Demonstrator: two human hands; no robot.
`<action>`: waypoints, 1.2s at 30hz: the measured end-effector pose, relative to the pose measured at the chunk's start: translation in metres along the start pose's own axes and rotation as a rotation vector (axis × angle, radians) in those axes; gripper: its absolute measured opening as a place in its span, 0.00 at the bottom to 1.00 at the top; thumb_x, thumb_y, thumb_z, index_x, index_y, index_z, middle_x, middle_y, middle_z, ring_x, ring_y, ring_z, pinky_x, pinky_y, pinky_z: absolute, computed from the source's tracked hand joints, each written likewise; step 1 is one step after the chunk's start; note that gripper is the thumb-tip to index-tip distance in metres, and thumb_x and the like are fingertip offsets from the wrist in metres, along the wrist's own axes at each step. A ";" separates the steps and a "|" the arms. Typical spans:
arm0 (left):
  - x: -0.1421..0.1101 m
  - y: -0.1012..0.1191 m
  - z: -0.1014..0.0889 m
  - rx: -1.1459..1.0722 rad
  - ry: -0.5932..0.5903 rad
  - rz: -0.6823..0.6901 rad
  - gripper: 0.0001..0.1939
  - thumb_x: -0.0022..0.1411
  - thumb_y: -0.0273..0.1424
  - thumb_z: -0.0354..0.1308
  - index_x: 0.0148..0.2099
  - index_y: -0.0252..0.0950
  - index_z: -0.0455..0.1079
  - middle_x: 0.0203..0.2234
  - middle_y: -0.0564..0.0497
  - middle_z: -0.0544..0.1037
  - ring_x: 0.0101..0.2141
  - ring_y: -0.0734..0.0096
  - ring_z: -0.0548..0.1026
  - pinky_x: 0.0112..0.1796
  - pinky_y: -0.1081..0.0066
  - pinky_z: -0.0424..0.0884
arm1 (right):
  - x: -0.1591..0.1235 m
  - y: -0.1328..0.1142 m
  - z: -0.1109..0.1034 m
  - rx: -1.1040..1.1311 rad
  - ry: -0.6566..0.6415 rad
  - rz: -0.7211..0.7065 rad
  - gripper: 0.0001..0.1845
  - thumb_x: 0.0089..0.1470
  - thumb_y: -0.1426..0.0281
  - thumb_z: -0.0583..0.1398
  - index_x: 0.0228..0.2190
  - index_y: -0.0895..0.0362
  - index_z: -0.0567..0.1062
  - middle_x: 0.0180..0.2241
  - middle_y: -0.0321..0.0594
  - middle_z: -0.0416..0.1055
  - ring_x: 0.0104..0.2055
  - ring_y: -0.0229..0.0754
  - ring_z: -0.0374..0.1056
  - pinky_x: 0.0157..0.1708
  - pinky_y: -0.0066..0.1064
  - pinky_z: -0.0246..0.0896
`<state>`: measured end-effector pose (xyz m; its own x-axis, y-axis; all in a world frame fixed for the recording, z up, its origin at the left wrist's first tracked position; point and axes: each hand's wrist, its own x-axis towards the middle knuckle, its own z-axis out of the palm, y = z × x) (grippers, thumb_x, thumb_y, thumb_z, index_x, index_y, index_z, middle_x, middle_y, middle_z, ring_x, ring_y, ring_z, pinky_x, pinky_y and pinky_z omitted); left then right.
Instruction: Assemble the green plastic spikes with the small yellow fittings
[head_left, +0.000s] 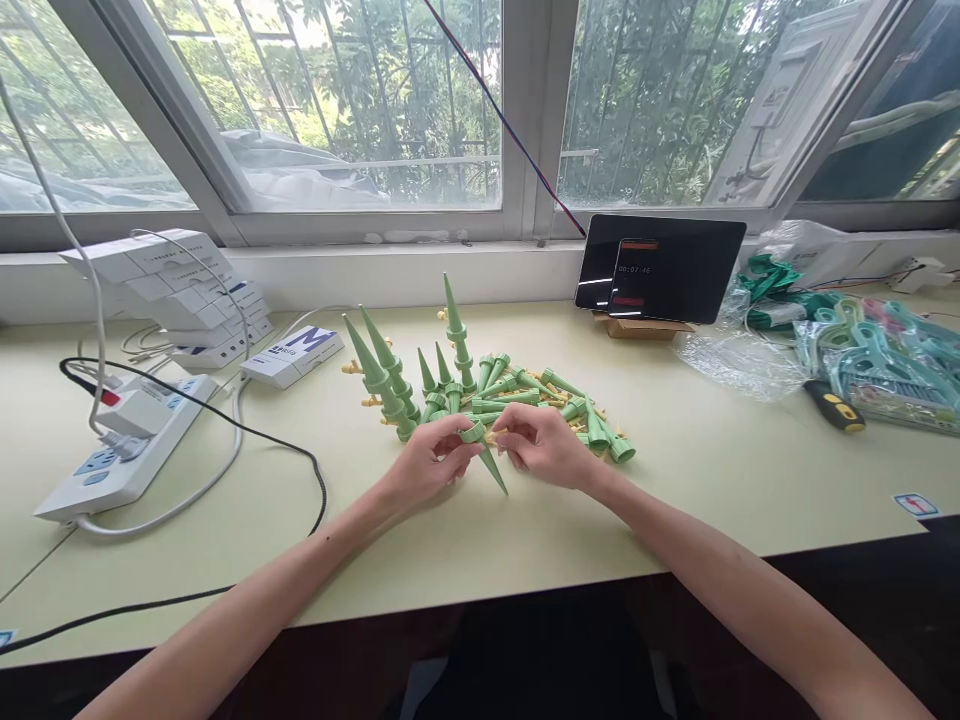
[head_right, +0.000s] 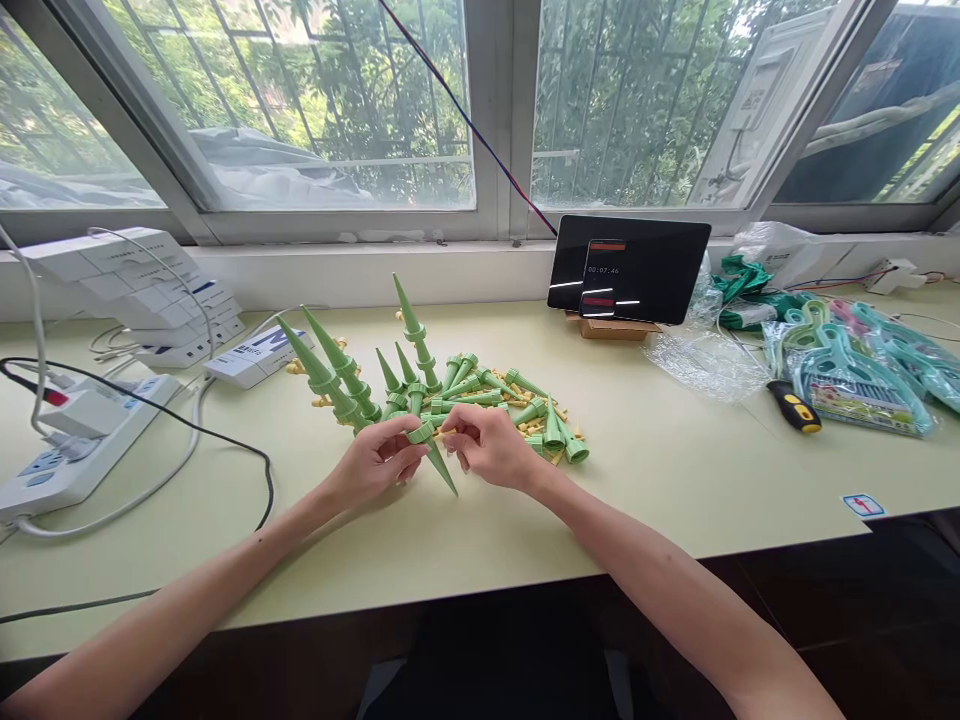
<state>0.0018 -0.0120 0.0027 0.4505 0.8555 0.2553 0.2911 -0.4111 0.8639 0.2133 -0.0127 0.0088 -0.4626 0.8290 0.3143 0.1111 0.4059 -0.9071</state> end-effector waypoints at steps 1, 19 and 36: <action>0.000 0.000 0.000 0.002 0.006 -0.001 0.10 0.63 0.36 0.58 0.39 0.36 0.63 0.15 0.60 0.65 0.16 0.78 0.63 0.20 0.74 0.64 | 0.000 0.000 0.000 0.027 -0.006 0.020 0.04 0.59 0.71 0.57 0.31 0.56 0.68 0.24 0.32 0.68 0.18 0.33 0.62 0.22 0.28 0.59; -0.001 -0.001 0.000 -0.011 0.000 -0.038 0.12 0.63 0.38 0.59 0.42 0.36 0.65 0.14 0.59 0.68 0.16 0.78 0.64 0.20 0.75 0.63 | 0.000 -0.001 -0.001 -0.018 -0.029 0.010 0.05 0.59 0.73 0.56 0.30 0.56 0.68 0.20 0.29 0.64 0.18 0.33 0.61 0.23 0.27 0.59; -0.001 -0.002 -0.003 -0.087 0.005 -0.036 0.11 0.64 0.38 0.59 0.43 0.36 0.67 0.15 0.59 0.67 0.17 0.77 0.65 0.21 0.74 0.66 | 0.000 0.000 0.002 -0.074 0.000 -0.008 0.05 0.61 0.69 0.57 0.32 0.55 0.68 0.24 0.31 0.68 0.17 0.33 0.63 0.22 0.28 0.61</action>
<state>-0.0012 -0.0108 0.0021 0.4370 0.8709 0.2250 0.2323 -0.3509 0.9071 0.2115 -0.0140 0.0084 -0.4636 0.8258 0.3212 0.1721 0.4395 -0.8816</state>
